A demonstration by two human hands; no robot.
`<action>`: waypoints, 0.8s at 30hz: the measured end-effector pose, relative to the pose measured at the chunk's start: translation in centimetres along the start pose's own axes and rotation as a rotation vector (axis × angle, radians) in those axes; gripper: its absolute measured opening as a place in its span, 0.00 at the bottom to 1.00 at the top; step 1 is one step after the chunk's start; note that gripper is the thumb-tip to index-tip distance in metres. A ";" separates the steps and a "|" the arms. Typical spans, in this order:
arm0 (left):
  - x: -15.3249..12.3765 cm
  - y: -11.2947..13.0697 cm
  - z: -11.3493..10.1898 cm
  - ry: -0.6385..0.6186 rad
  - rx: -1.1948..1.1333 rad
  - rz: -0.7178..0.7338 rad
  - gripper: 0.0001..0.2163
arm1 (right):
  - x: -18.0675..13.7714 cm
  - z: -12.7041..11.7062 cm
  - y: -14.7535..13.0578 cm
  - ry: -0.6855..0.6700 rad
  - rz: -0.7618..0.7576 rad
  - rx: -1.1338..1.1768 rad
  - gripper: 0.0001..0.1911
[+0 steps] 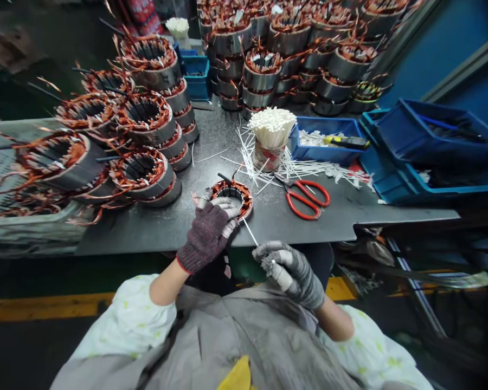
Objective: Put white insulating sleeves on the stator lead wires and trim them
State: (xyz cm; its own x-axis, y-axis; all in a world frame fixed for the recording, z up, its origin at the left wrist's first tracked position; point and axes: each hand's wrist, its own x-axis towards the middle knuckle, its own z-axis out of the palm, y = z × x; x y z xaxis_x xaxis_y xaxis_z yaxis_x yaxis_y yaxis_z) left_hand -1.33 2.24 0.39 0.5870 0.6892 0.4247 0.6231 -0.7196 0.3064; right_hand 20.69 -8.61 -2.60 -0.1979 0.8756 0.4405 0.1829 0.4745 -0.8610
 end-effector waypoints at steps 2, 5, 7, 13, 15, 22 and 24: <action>0.0 0.2 0.2 0.035 -0.002 -0.031 0.09 | 0.8 0.4 0.3 0.004 0.000 -0.039 0.08; -0.1 0.6 0.4 0.081 -0.021 -0.065 0.09 | 2.0 0.9 0.3 0.030 0.026 -0.111 0.08; -0.1 0.8 0.5 0.107 -0.036 -0.075 0.09 | 2.3 0.9 -0.2 0.045 0.049 -0.170 0.07; 0.0 0.8 0.5 0.107 -0.021 -0.047 0.08 | 2.1 0.3 -1.1 -0.006 0.081 -0.284 0.08; 0.0 0.8 0.6 0.114 -0.022 -0.057 0.07 | 2.4 0.3 -1.1 0.041 0.065 -0.268 0.08; 0.0 0.6 0.6 0.087 -0.037 -0.052 0.09 | 1.6 0.4 -2.5 0.236 0.064 -0.261 0.11; 0.1 0.4 0.5 0.079 -0.038 -0.047 0.09 | 0.7 0.6 -2.5 0.215 0.071 -0.256 0.10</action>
State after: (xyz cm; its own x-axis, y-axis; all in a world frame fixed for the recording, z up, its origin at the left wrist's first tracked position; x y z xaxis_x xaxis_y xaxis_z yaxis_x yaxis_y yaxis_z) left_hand -0.76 2.04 0.12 0.5138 0.7145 0.4748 0.6282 -0.6903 0.3590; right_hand 19.52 -9.22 -0.24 0.0267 0.8933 0.4487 0.4302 0.3949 -0.8118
